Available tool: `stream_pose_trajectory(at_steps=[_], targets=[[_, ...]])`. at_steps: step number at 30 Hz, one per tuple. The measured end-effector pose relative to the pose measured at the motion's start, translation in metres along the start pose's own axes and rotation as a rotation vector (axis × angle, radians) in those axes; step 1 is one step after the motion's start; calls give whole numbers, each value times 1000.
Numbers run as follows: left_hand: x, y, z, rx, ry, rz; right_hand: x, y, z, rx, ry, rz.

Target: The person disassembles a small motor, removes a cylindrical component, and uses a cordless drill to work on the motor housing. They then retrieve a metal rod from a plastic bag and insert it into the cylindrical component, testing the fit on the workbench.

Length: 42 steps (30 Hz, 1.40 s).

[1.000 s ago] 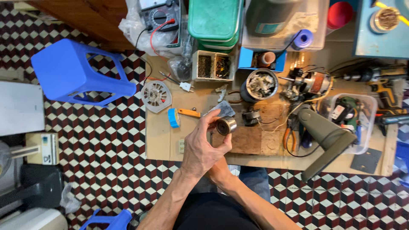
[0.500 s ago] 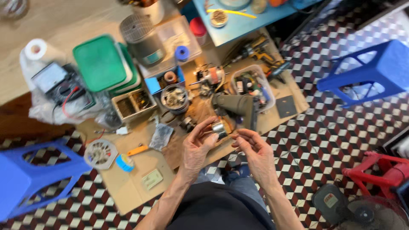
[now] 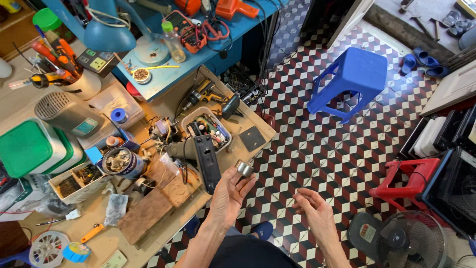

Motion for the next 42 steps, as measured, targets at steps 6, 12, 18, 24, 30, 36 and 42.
stream_pose_trajectory(at_steps=[6,12,18,24,30,36,42], targets=[[25,47,33,-22,-21,-97,-42,6,37,-44,85,58],[22,61,73,-27,-131,-27,-24,21,86,-26,255,53],[38,71,148,2,-181,-46,-45,46,162,25,282,-176],[80,78,238,-33,-137,-104,-84,100,262,-25,248,-234],[89,84,290,-46,-228,-95,-69,137,344,23,274,-210],[68,86,311,24,-524,-24,1,124,423,29,563,-371],[59,104,323,173,-756,-222,74,82,525,-58,809,-827]])
Point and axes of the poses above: each hand's wrist, its own z-axis towards the middle knuckle, its own x-axis out of the palm, y = z × x, the point moved 7 cm from there along z, towards the middle knuckle, and after that the axes turned 1 degree about z, right-handed, at the moved point
